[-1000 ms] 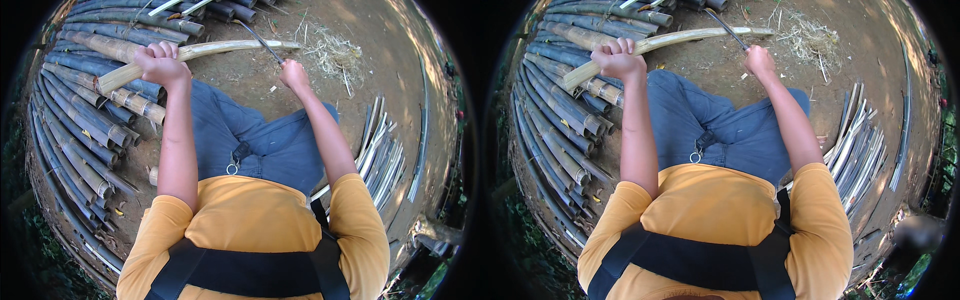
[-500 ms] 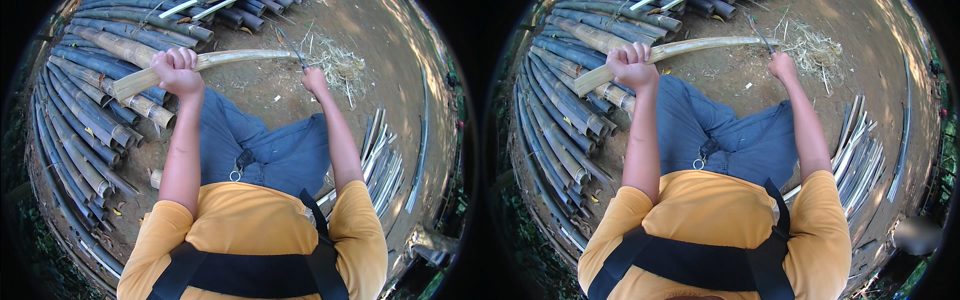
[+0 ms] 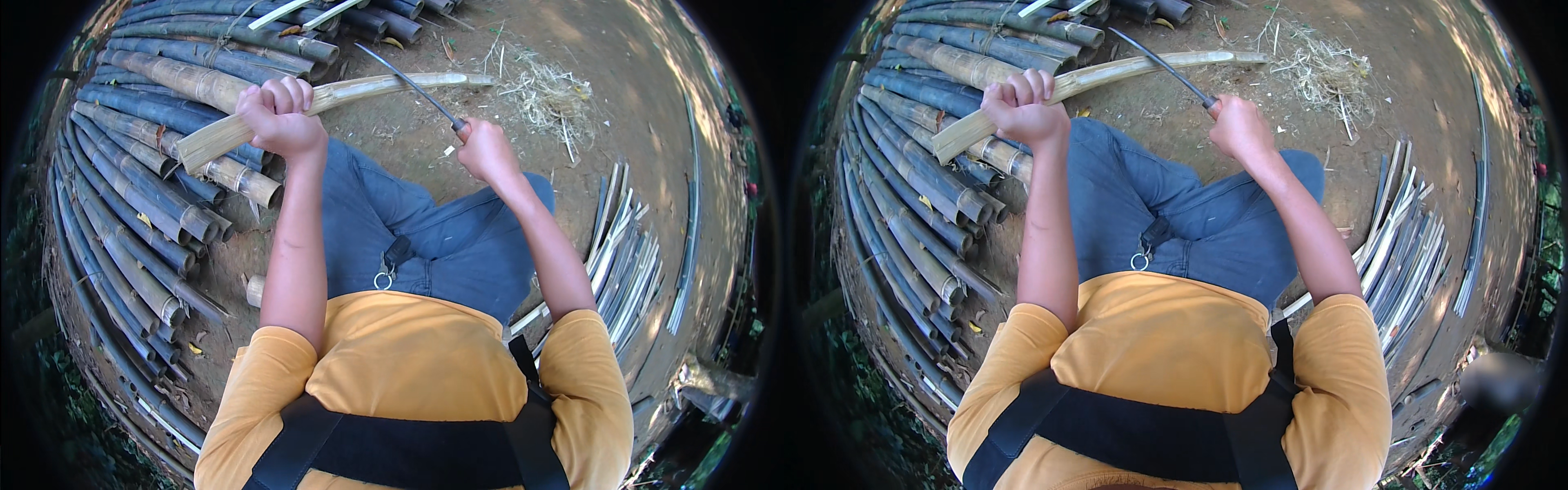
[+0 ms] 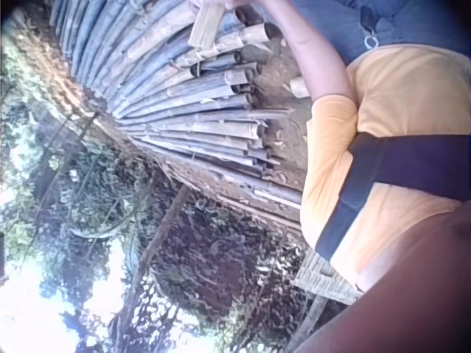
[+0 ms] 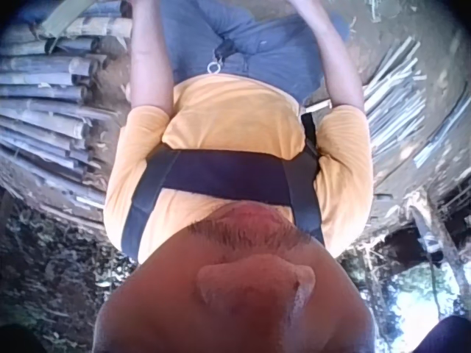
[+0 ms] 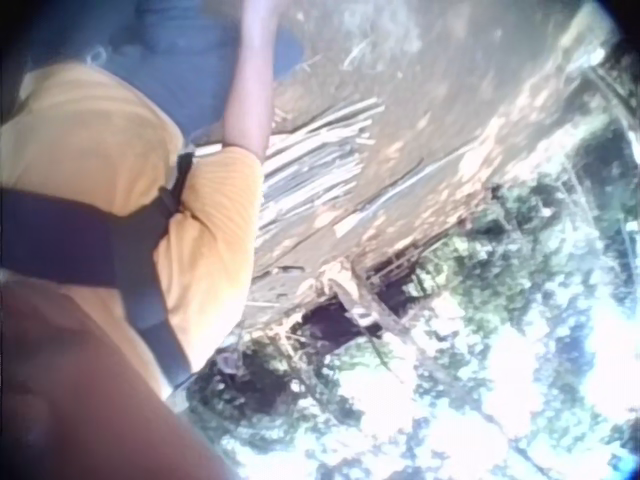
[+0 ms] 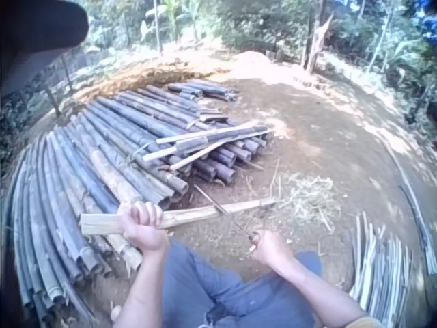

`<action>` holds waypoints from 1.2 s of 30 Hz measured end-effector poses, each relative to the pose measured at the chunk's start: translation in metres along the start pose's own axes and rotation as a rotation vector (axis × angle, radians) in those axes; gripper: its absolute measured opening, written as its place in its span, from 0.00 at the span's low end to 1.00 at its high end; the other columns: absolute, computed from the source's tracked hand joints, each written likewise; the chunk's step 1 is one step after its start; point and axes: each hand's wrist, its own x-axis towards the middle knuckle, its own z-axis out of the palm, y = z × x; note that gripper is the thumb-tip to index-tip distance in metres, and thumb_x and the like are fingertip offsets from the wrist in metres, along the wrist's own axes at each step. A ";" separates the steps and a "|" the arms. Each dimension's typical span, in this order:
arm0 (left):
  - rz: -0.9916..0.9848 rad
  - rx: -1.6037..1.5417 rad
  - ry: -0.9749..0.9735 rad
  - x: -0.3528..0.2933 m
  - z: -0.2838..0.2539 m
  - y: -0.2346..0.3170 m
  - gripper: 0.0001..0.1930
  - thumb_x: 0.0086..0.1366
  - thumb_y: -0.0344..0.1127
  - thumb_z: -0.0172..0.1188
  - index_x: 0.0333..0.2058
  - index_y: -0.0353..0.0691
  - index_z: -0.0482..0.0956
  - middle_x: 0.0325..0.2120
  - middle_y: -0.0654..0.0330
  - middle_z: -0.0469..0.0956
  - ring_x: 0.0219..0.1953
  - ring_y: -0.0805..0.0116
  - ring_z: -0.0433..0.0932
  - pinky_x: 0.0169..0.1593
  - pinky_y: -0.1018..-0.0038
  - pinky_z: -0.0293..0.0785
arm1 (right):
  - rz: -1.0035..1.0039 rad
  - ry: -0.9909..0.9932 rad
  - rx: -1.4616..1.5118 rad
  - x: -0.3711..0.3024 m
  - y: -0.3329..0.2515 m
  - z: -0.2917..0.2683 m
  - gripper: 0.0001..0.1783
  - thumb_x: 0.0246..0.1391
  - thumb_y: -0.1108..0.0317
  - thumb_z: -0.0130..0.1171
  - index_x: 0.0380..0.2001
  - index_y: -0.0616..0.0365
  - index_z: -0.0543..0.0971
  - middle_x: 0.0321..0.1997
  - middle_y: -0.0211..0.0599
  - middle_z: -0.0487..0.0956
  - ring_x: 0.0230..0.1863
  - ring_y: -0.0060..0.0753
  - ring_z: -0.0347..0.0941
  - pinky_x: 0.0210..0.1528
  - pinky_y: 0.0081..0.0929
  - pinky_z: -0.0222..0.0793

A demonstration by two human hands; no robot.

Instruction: The person shaves a strip of bamboo by hand using a knife while sitting on the ground next to a pile of bamboo poles.

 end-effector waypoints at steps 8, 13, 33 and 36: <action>-0.010 -0.049 0.054 -0.006 -0.005 -0.002 0.18 0.66 0.39 0.41 0.18 0.49 0.47 0.09 0.69 0.46 0.12 0.77 0.45 0.19 0.75 0.49 | 0.306 -0.001 -0.120 0.093 0.109 0.033 0.18 0.65 0.57 0.50 0.49 0.56 0.80 0.50 0.55 0.80 0.53 0.55 0.77 0.54 0.49 0.73; -0.021 -0.024 0.066 0.004 -0.013 -0.007 0.19 0.66 0.40 0.40 0.17 0.50 0.46 0.09 0.69 0.45 0.12 0.76 0.44 0.19 0.75 0.49 | 0.283 0.003 -0.155 0.095 0.081 0.018 0.18 0.65 0.57 0.50 0.48 0.56 0.80 0.49 0.54 0.80 0.53 0.55 0.77 0.53 0.48 0.73; 0.010 -0.017 -0.051 -0.011 0.002 0.001 0.19 0.63 0.41 0.43 0.16 0.51 0.46 0.09 0.70 0.46 0.12 0.76 0.46 0.20 0.75 0.49 | 0.507 0.069 -0.270 0.140 0.177 0.032 0.20 0.65 0.53 0.50 0.50 0.54 0.80 0.55 0.46 0.80 0.57 0.46 0.76 0.57 0.40 0.73; 0.062 -0.101 -0.134 -0.009 0.002 -0.003 0.16 0.64 0.35 0.41 0.19 0.49 0.47 0.08 0.68 0.47 0.11 0.76 0.44 0.18 0.75 0.50 | 0.489 0.006 -0.320 0.137 0.211 0.028 0.21 0.65 0.53 0.50 0.51 0.53 0.80 0.55 0.46 0.79 0.57 0.46 0.76 0.57 0.41 0.72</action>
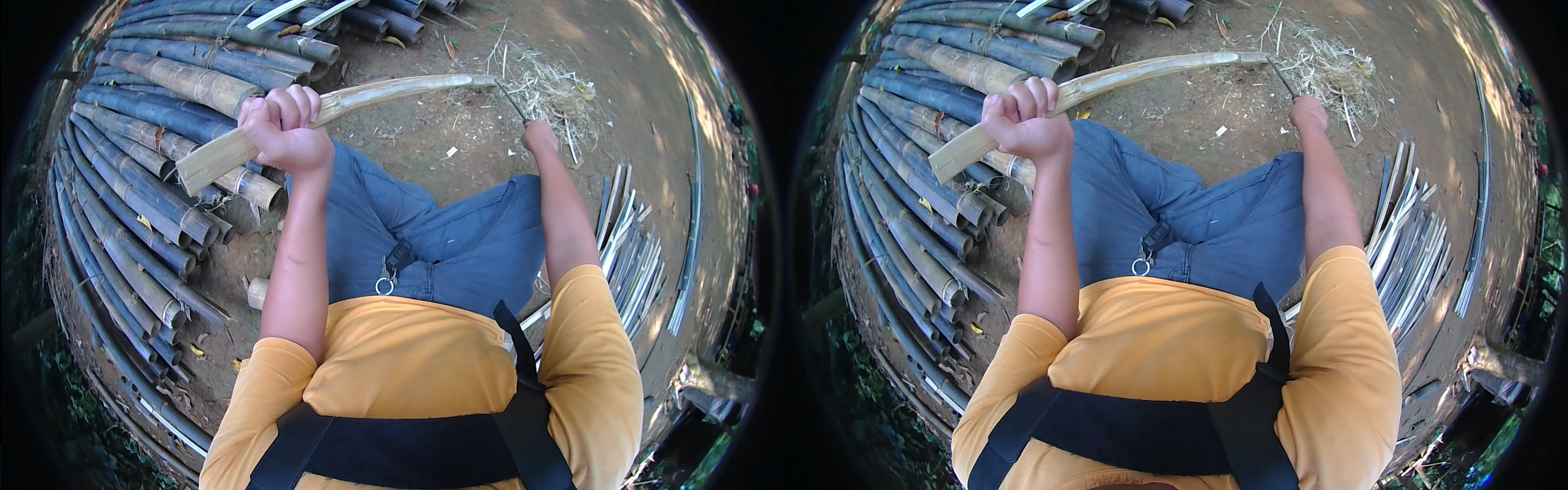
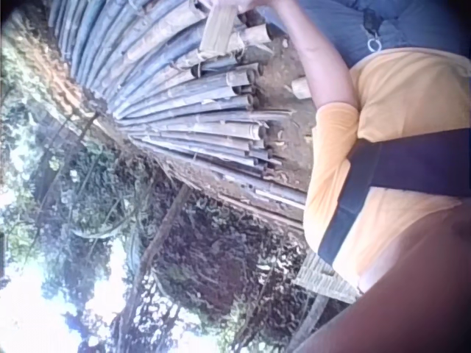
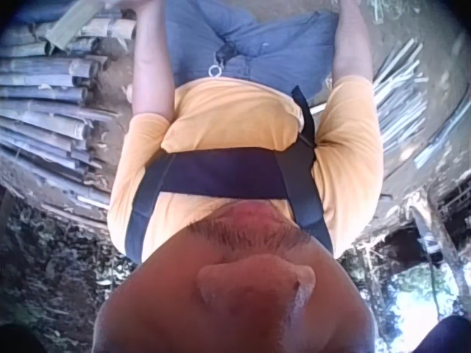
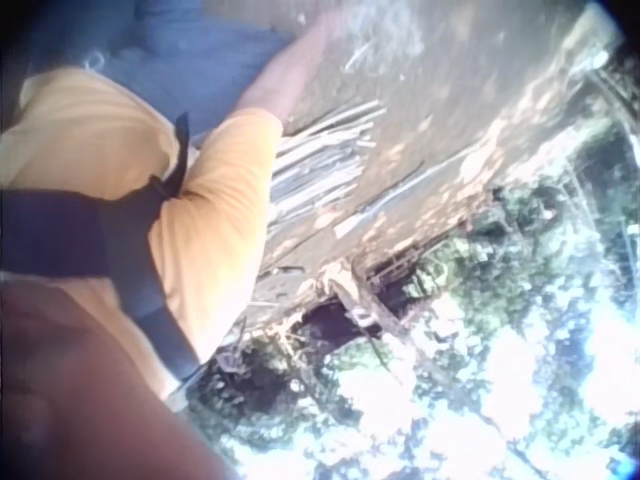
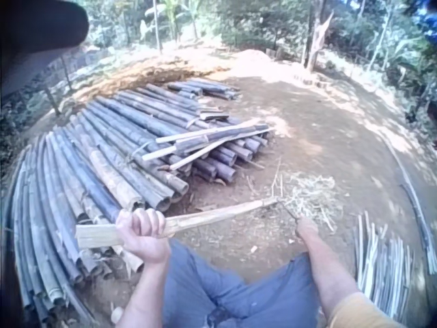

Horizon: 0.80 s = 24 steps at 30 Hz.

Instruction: The person shaves a strip of bamboo by hand using a knife while sitting on the ground next to a pile of bamboo poles.

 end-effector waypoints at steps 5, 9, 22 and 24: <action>-0.024 0.037 -0.009 0.004 0.002 0.001 0.19 0.64 0.39 0.41 0.16 0.49 0.47 0.09 0.68 0.46 0.12 0.76 0.45 0.19 0.75 0.51 | 0.001 0.061 0.174 -0.033 -0.008 -0.020 0.19 0.64 0.54 0.51 0.47 0.54 0.81 0.53 0.50 0.80 0.55 0.49 0.77 0.55 0.42 0.72; -0.039 0.054 -0.042 0.003 0.003 0.002 0.20 0.65 0.40 0.41 0.15 0.49 0.47 0.09 0.68 0.47 0.13 0.75 0.46 0.20 0.75 0.52 | -0.296 0.017 0.332 -0.085 -0.026 -0.056 0.14 0.59 0.59 0.54 0.34 0.59 0.80 0.38 0.58 0.81 0.44 0.57 0.79 0.47 0.46 0.73; -0.082 -0.020 -0.247 -0.014 0.027 0.014 0.18 0.63 0.35 0.42 0.15 0.46 0.49 0.09 0.67 0.49 0.14 0.74 0.47 0.22 0.71 0.51 | -0.718 0.075 0.379 -0.238 -0.070 -0.138 0.11 0.41 0.72 0.59 0.24 0.64 0.68 0.21 0.52 0.72 0.26 0.58 0.71 0.34 0.45 0.68; -0.081 -0.026 -0.264 -0.017 0.030 0.015 0.18 0.62 0.35 0.43 0.15 0.46 0.49 0.09 0.67 0.49 0.14 0.74 0.47 0.22 0.71 0.50 | -0.701 0.093 0.344 -0.243 -0.068 -0.136 0.09 0.43 0.72 0.58 0.25 0.65 0.69 0.23 0.56 0.74 0.30 0.64 0.73 0.37 0.48 0.69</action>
